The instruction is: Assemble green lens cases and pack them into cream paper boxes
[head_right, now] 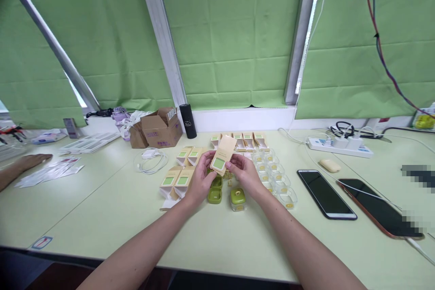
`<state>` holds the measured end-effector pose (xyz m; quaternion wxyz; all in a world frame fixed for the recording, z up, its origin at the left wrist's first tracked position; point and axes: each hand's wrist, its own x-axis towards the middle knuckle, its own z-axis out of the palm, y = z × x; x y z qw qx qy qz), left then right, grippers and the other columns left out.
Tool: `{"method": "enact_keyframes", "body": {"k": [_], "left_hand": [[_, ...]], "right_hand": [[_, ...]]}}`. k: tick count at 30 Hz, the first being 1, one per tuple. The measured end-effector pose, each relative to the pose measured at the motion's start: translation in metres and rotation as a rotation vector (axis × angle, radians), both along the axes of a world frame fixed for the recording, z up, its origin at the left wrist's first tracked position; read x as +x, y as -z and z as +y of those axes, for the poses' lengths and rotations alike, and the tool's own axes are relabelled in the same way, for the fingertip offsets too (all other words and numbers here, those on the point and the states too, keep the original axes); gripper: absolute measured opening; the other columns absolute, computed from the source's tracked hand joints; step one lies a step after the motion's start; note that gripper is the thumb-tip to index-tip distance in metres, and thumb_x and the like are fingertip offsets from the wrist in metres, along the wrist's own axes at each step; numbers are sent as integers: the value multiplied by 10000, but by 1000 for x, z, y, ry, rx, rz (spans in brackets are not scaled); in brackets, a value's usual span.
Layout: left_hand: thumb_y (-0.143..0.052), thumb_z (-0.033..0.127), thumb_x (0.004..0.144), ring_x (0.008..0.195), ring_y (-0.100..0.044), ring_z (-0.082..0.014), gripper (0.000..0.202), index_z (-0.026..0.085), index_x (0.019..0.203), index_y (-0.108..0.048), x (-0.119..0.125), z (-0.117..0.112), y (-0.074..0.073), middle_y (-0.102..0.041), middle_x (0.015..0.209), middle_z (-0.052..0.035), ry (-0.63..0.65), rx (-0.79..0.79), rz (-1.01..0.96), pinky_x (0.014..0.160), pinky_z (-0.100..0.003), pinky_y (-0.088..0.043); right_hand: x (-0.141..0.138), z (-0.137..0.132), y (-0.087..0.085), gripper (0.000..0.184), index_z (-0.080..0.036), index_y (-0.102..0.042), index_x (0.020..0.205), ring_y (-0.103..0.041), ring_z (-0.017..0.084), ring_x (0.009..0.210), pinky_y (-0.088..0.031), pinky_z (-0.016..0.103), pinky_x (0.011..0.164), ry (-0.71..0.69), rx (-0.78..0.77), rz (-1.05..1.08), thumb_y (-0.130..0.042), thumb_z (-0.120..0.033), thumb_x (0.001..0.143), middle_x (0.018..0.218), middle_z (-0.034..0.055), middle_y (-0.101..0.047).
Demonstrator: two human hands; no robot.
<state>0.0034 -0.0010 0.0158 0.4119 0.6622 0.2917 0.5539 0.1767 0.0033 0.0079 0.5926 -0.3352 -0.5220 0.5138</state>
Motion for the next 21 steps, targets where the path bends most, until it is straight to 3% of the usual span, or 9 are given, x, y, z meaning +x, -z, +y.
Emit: {"method": "enact_keyframes", "body": {"k": [8, 13, 21], "left_hand": [[-602, 100, 831, 1240, -638, -273, 499, 228, 1309, -543, 0, -2, -1, -663, 1291, -102, -12, 5, 20, 1090, -458, -504], [-648, 100, 830, 1309, -625, -291, 565, 234, 1367, -535, 1, -2, 0, -655, 1373, -111, 14, 23, 13, 1118, -464, -495], [-536, -5, 683, 1356, -608, -282, 736, 237, 1378, -539, 0, 1, 5, -659, 1390, -93, 52, 14, -25, 1181, -483, -467]], "right_hand": [[0, -1, -1, 541, -231, -786, 1125, -736, 268, 941, -589, 402, 860, -2, 0, -17, -918, -564, 720, 1060, 102, -812], [2, 3, 3, 538, -219, -794, 1095, -694, 213, 819, -554, 346, 776, 16, -29, 17, -911, -589, 721, 994, 84, -804], [4, 5, 7, 504, -206, -807, 1053, -668, 180, 758, -542, 311, 736, -4, -41, 78, -905, -590, 743, 907, 63, -781]]}}
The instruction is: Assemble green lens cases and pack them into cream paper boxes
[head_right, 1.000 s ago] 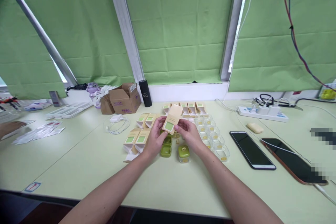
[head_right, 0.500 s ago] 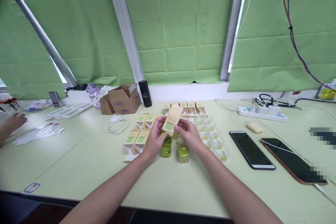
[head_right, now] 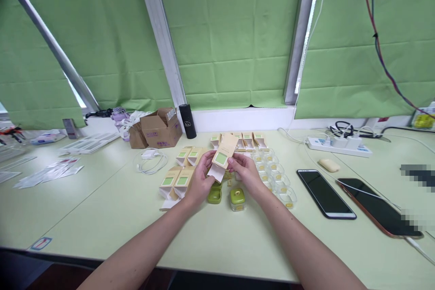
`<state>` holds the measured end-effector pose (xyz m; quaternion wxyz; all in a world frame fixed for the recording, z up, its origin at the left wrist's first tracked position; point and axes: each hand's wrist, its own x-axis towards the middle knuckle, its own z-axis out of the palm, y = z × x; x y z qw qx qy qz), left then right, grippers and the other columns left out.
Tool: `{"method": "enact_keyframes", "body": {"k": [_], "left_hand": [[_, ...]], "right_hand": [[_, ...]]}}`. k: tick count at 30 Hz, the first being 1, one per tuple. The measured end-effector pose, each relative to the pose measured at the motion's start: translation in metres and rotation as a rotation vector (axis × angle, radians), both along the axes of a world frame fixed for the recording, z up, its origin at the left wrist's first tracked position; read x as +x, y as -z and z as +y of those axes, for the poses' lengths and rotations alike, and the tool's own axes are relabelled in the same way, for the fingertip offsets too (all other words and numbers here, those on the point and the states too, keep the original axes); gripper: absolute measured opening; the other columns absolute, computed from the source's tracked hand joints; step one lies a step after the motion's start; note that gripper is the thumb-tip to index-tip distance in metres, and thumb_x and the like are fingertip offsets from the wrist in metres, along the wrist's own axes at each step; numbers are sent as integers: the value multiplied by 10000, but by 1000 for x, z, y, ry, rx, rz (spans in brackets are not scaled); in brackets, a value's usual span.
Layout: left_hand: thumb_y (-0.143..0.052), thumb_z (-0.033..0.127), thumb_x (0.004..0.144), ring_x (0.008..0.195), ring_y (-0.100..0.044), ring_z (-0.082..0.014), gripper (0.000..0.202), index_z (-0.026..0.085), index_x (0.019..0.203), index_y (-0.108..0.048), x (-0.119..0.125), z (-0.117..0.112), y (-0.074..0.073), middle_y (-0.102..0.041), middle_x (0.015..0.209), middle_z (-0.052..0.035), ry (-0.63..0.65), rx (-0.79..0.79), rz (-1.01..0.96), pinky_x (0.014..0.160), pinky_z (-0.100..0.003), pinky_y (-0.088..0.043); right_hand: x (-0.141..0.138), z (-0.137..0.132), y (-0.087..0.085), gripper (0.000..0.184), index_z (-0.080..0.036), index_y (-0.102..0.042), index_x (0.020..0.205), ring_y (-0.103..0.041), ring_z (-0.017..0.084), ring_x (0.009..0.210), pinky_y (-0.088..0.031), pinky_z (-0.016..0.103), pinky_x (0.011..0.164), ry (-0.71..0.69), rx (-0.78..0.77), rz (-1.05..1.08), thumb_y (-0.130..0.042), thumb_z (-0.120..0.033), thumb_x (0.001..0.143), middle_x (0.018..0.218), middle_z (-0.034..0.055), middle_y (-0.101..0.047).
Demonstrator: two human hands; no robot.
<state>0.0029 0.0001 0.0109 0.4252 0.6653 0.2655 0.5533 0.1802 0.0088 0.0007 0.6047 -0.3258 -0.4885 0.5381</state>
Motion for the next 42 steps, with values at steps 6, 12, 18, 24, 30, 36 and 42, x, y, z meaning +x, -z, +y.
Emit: {"method": "enact_keyframes", "body": {"k": [6, 12, 18, 24, 30, 36, 42], "left_hand": [[-523, -14, 665, 1410, -578, -280, 757, 235, 1380, -542, 1, 6, 7, -647, 1414, -108, -12, -38, -40, 1193, -508, -473], [-539, -16, 641, 1442, -561, -282, 761, 225, 1363, -542, 0, 16, 13, -656, 1416, -126, -38, -71, -83, 1175, -503, -490], [-545, 0, 646, 1346, -618, -272, 713, 233, 1319, -567, -3, 12, 8, -675, 1405, -106, -63, -27, -67, 1151, -484, -477], [-578, 90, 824, 1402, -559, -284, 573, 267, 1368, -552, -7, 2, 2, -642, 1459, -90, -116, 99, 6, 1179, -488, -429], [-735, 254, 914, 1370, -583, -295, 484, 264, 1360, -546, -2, 0, 0, -635, 1425, -115, -272, 143, 142, 1172, -498, -425], [-717, 203, 919, 1304, -605, -278, 392, 261, 1293, -613, 0, 3, 4, -657, 1329, -92, -352, 154, 177, 1165, -498, -439], [-593, 282, 1037, 1323, -588, -272, 334, 262, 1370, -608, -3, -1, 3, -619, 1366, -110, -301, 219, 226, 1171, -469, -449]], "right_hand": [[-1, -4, -7, 448, -212, -803, 948, -673, 173, 694, -561, 302, 683, -32, -63, 130, -935, -569, 714, 806, 52, -765], [0, -5, -9, 430, -223, -788, 944, -707, 192, 719, -580, 321, 685, -64, -83, 168, -930, -562, 721, 858, 73, -792], [-1, -4, -11, 427, -218, -781, 881, -668, 153, 693, -547, 279, 660, -6, -90, 204, -989, -508, 646, 815, 37, -766], [-1, -3, -5, 491, -221, -775, 1024, -690, 189, 802, -548, 299, 696, 64, -23, 93, -940, -553, 703, 1005, 67, -794], [-1, -2, -3, 527, -235, -776, 1107, -690, 192, 834, -535, 298, 710, 49, 12, 27, -919, -576, 732, 1003, 61, -791], [-2, -2, -3, 494, -237, -785, 1068, -683, 191, 810, -534, 302, 694, 50, 7, 40, -922, -567, 727, 992, 60, -787], [-2, -5, -9, 461, -215, -782, 972, -656, 166, 728, -533, 280, 653, 45, -41, 113, -942, -550, 700, 833, 40, -748]]}}
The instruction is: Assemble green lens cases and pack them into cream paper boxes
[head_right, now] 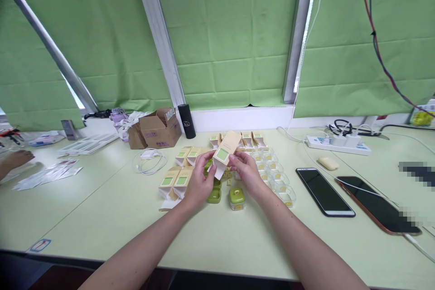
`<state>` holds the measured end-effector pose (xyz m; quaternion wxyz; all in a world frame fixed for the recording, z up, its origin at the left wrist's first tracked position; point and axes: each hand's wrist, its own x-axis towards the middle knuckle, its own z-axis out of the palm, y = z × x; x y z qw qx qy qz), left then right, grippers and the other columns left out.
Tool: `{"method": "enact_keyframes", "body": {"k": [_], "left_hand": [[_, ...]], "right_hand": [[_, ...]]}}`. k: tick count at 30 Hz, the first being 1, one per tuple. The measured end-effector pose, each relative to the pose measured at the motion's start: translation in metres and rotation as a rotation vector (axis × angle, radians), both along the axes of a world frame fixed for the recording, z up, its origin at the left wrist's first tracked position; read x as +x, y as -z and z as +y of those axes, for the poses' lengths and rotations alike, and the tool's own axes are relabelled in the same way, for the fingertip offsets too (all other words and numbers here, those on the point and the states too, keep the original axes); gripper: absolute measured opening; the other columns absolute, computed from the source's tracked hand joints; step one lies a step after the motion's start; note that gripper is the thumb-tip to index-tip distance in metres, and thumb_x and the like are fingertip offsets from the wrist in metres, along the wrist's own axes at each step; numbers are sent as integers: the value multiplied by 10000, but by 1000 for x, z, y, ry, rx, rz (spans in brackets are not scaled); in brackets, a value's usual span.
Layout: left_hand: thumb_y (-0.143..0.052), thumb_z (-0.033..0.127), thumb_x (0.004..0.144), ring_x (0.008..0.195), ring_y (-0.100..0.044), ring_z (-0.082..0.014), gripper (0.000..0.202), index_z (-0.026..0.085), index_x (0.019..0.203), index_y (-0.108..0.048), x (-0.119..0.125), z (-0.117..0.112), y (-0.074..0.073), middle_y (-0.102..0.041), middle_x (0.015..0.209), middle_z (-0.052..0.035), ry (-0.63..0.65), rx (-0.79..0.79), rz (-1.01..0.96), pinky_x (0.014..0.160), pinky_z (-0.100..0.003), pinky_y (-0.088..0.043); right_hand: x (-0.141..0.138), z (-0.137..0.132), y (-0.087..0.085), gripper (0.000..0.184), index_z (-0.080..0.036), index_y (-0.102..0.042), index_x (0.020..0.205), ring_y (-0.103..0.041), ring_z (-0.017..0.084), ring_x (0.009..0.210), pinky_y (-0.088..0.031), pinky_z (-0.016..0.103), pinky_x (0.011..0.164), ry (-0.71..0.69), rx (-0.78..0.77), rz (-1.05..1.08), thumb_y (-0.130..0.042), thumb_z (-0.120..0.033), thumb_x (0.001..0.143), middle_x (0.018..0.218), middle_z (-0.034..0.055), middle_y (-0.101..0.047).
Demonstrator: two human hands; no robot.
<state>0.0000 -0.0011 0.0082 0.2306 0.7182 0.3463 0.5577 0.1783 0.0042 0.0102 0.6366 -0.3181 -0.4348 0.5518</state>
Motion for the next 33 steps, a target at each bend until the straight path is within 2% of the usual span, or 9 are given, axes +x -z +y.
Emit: {"method": "enact_keyframes", "body": {"k": [3, 7, 11, 15, 19, 24, 27, 33], "left_hand": [[-509, 322, 1085, 1315, -594, -265, 312, 266, 1369, -625, 0, -2, -2, -623, 1353, -107, 24, 5, -16, 1166, -458, -456], [-455, 327, 1105, 1281, -610, -258, 302, 259, 1324, -651, 0, -1, -2, -640, 1311, -97, -20, -12, -27, 1145, -444, -467], [-494, 256, 1072, 1274, -603, -268, 305, 264, 1340, -641, 1, 0, 1, -623, 1311, -103, -77, 35, -4, 1145, -462, -463], [-569, 149, 986, 1293, -586, -286, 413, 271, 1378, -615, 2, -1, 3, -573, 1339, -113, -126, 56, 36, 1159, -492, -458], [-588, 151, 977, 1310, -567, -296, 388, 270, 1345, -626, 3, 0, 1, -570, 1323, -112, -169, 54, 56, 1162, -514, -452], [-663, 186, 952, 1279, -590, -283, 355, 273, 1297, -649, 2, 0, -1, -583, 1295, -98, -159, 18, 29, 1146, -497, -472], [-694, 161, 915, 1277, -601, -271, 402, 266, 1299, -639, 2, 0, -1, -586, 1302, -93, -131, -1, 23, 1145, -479, -477], [-788, 184, 842, 1266, -615, -281, 527, 265, 1331, -611, 0, -1, -2, -599, 1317, -92, -68, -24, 16, 1122, -467, -490]], "right_hand": [[0, -1, -4, 466, -216, -768, 929, -647, 161, 682, -544, 285, 627, -3, -29, 38, -968, -537, 658, 807, 36, -738], [-1, -2, -4, 463, -219, -745, 917, -641, 156, 653, -539, 281, 602, -33, -37, 51, -968, -531, 658, 770, 27, -725], [-2, -3, -3, 449, -212, -739, 931, -620, 145, 643, -520, 278, 608, -67, -48, 46, -958, -522, 690, 730, 10, -690], [-3, -5, -4, 469, -211, -734, 930, -599, 133, 658, -490, 270, 622, -84, -46, 53, -973, -522, 672, 747, 3, -687], [-6, -7, -7, 479, -217, -726, 946, -602, 144, 689, -476, 280, 630, -99, -24, 21, -968, -530, 674, 823, 19, -715], [-6, -8, -8, 477, -223, -734, 957, -570, 133, 653, -471, 285, 624, -99, -22, 18, -968, -529, 675, 793, 1, -698], [-5, -7, -7, 462, -223, -735, 926, -560, 118, 639, -467, 269, 611, -99, -29, 52, -975, -526, 672, 751, -16, -672], [-3, -7, -6, 498, -224, -709, 910, -615, 118, 667, -484, 245, 583, -90, -87, 95, -996, -525, 636, 790, -13, -700]]}}
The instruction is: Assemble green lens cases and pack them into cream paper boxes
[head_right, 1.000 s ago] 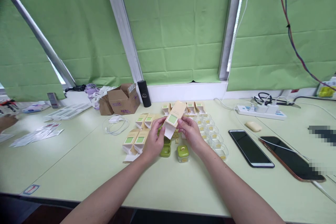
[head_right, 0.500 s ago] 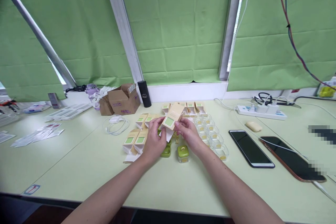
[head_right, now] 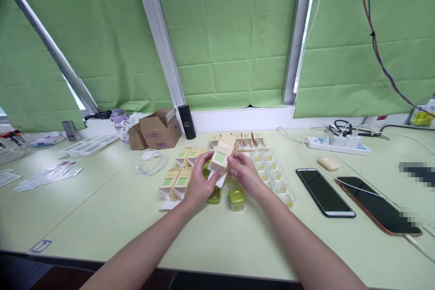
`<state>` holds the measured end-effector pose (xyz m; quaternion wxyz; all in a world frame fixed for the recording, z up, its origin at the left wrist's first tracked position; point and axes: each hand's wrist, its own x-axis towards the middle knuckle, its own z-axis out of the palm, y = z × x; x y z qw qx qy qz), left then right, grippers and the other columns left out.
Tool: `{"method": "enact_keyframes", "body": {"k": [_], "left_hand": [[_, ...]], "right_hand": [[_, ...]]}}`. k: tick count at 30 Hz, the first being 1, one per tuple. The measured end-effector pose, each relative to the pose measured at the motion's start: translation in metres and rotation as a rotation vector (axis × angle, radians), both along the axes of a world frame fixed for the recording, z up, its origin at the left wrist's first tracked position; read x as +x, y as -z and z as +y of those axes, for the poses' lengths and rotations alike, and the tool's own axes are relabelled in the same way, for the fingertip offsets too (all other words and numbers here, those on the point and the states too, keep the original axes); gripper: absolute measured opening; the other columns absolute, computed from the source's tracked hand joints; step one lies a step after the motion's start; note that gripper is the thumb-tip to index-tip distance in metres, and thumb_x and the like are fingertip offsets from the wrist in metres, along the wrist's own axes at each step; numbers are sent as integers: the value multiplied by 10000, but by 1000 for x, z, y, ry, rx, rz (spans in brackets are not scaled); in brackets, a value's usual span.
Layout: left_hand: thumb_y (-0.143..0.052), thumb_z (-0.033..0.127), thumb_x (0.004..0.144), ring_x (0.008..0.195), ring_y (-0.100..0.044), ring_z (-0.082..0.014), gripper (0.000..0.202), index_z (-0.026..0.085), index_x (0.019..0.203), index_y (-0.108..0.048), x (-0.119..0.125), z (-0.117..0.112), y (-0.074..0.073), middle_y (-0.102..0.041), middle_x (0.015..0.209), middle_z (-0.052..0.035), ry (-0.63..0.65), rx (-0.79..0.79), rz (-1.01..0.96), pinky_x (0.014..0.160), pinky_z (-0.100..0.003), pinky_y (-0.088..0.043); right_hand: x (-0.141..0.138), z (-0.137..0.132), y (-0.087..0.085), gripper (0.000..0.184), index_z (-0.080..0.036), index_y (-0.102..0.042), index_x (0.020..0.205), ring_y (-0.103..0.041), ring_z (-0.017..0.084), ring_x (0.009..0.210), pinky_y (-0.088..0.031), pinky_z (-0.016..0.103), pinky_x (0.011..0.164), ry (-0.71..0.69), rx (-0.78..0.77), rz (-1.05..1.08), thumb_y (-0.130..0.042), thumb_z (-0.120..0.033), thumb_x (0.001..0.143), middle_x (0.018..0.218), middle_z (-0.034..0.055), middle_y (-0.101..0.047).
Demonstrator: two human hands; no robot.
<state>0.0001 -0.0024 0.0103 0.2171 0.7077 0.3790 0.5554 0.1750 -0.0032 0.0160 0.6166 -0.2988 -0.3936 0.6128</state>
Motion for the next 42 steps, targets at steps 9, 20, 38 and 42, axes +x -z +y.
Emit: {"method": "enact_keyframes", "body": {"k": [9, 20, 38, 42], "left_hand": [[-849, 141, 756, 1307, -606, -301, 695, 289, 1378, -575, 3, -2, 2, -608, 1360, -97, 38, -50, -49, 1140, -465, -468], [-710, 461, 980, 1244, -673, -294, 441, 227, 1333, -590, 2, 1, -3, -699, 1355, -137, 253, -171, -245, 1005, -399, -550], [-863, 457, 835, 1124, -743, -285, 495, 194, 1218, -690, 5, 11, -5, -789, 1213, -102, 410, -409, -618, 981, -397, -573], [-835, 489, 857, 1122, -743, -296, 438, 177, 1151, -743, 5, 10, -6, -804, 1170, -106, 412, -427, -594, 962, -391, -574]], "right_hand": [[-4, 2, 2, 597, -277, -619, 1020, -710, 165, 649, -557, 278, 593, 10, -22, -48, -957, -615, 663, 840, -1, -792], [-5, 2, 5, 680, -269, -588, 1166, -694, 166, 591, -477, 243, 487, 54, 36, -211, -914, -638, 699, 855, 18, -820], [-1, -1, -1, 557, -223, -758, 992, -801, 256, 816, -644, 352, 729, 66, 44, -178, -980, -572, 620, 993, 86, -849], [-1, -1, -2, 561, -223, -763, 1016, -807, 271, 848, -646, 365, 746, 86, 65, -184, -973, -573, 631, 1023, 90, -849]]}}
